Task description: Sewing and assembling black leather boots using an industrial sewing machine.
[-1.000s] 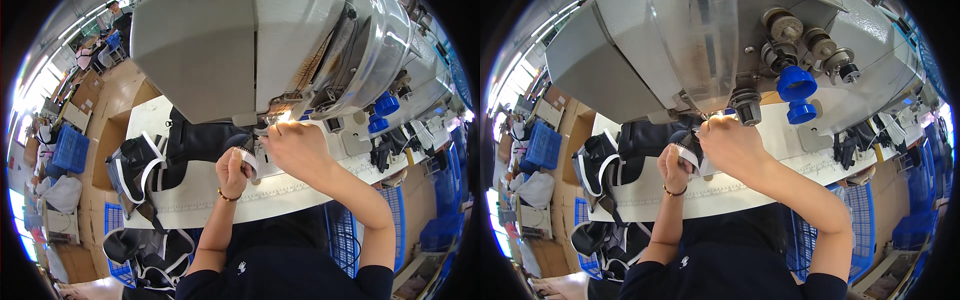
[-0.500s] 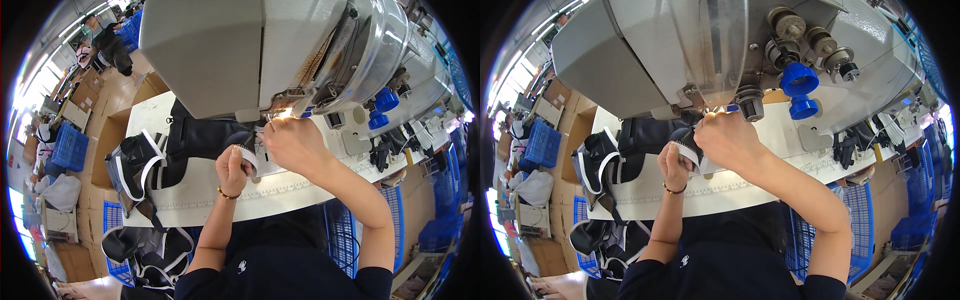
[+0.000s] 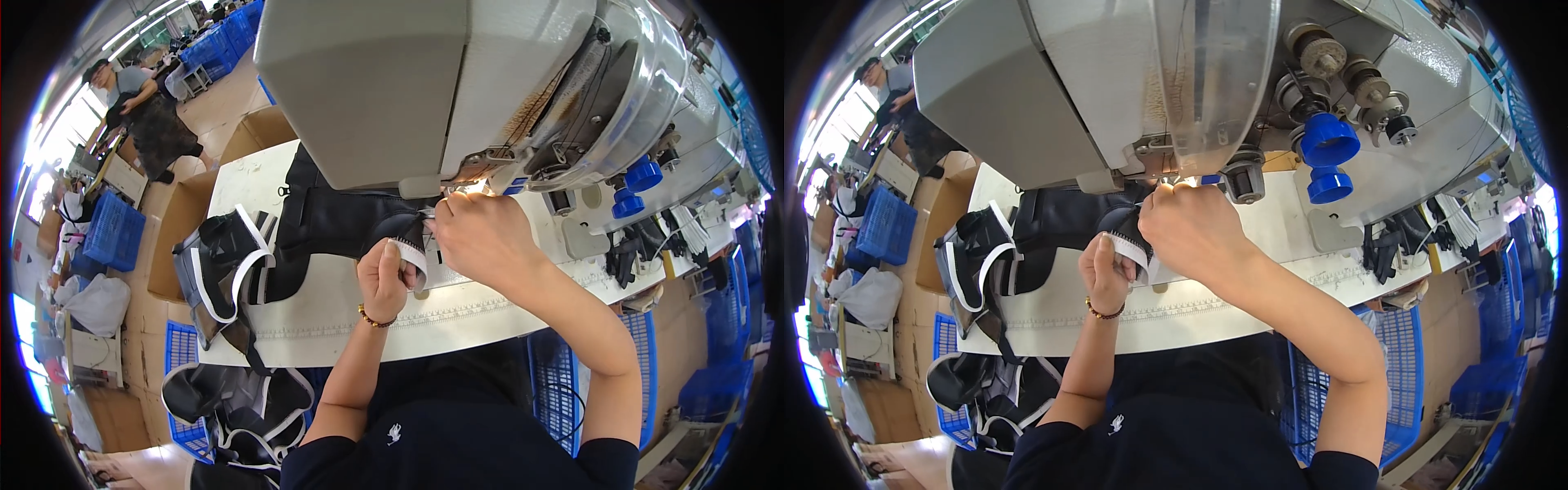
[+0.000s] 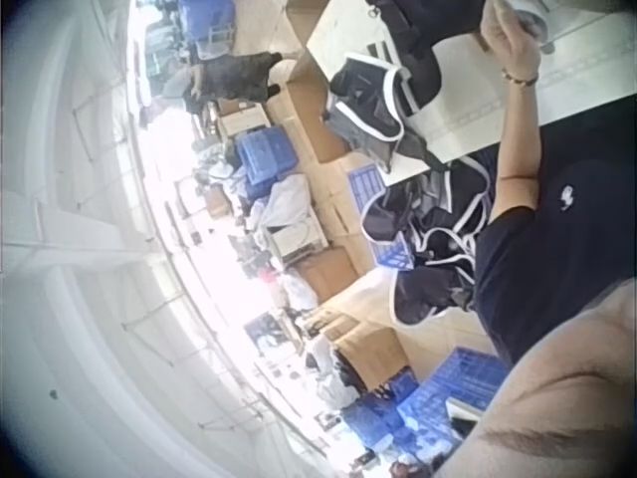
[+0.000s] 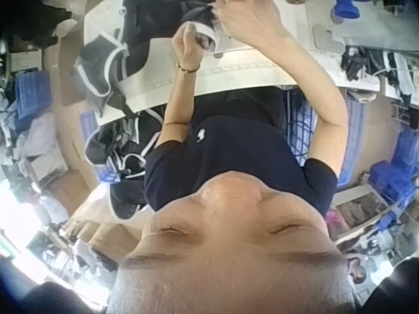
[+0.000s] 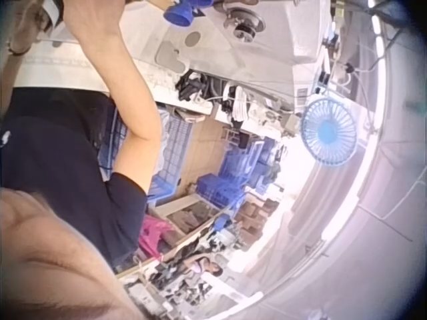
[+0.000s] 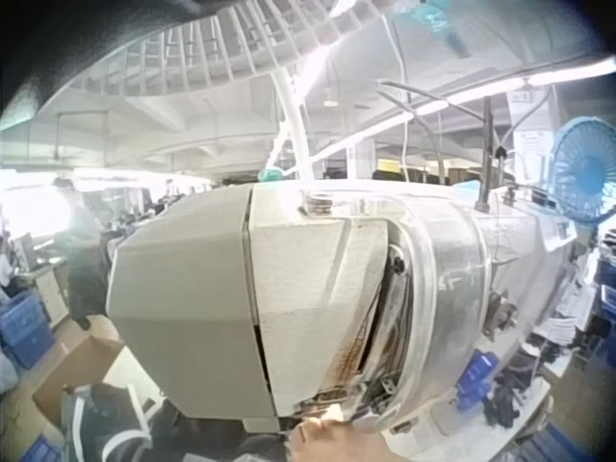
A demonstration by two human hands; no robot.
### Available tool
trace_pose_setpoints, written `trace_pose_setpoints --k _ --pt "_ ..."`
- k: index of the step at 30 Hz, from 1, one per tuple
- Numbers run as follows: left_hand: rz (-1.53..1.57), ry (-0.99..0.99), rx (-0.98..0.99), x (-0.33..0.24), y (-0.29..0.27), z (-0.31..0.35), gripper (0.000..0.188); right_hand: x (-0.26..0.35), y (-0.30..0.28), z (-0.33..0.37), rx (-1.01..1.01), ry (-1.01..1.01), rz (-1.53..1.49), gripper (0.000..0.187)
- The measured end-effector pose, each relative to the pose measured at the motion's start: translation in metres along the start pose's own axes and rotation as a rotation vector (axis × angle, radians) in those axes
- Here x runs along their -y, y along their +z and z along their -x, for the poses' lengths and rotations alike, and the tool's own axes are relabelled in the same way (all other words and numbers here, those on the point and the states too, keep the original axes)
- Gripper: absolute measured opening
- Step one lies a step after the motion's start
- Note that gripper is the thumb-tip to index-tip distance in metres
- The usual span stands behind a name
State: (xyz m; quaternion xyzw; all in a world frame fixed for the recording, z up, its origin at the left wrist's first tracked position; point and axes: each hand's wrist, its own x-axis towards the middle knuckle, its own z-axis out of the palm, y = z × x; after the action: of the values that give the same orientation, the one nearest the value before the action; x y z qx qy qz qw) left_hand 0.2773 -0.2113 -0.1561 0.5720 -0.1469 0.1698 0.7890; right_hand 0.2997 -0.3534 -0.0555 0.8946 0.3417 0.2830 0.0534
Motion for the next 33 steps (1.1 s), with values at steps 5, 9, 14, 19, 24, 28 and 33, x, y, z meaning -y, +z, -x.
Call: trace_pose_setpoints --k 5,9,14,19,24,28,33 --pt "0.007 0.03 0.0 0.003 -0.003 0.002 0.035 0.001 0.001 0.001 -0.008 -0.024 -0.018 0.005" --pt "-0.022 0.014 -0.101 0.002 -0.005 0.007 0.035 0.006 -0.003 0.008 -0.001 0.019 -0.024 0.015" --pt "-0.034 0.043 -0.086 0.004 -0.004 0.006 0.036 0.0 0.001 0.01 -0.101 0.073 -0.054 0.026" --pt "-0.054 0.015 -0.084 0.001 -0.005 0.008 0.036 0.004 -0.001 0.004 -0.016 0.03 -0.005 0.024" --pt "0.009 0.01 -0.079 0.005 -0.006 0.01 0.035 0.005 0.005 0.001 -0.015 -0.008 0.014 0.024" --pt "0.001 0.002 -0.074 0.005 -0.015 0.011 0.034 0.01 0.003 0.0 0.005 0.011 0.003 0.006" --pt "-0.018 -0.041 -0.069 -0.003 -0.016 0.012 0.033 0.01 0.0 0.012 0.002 0.09 -0.057 0.017"
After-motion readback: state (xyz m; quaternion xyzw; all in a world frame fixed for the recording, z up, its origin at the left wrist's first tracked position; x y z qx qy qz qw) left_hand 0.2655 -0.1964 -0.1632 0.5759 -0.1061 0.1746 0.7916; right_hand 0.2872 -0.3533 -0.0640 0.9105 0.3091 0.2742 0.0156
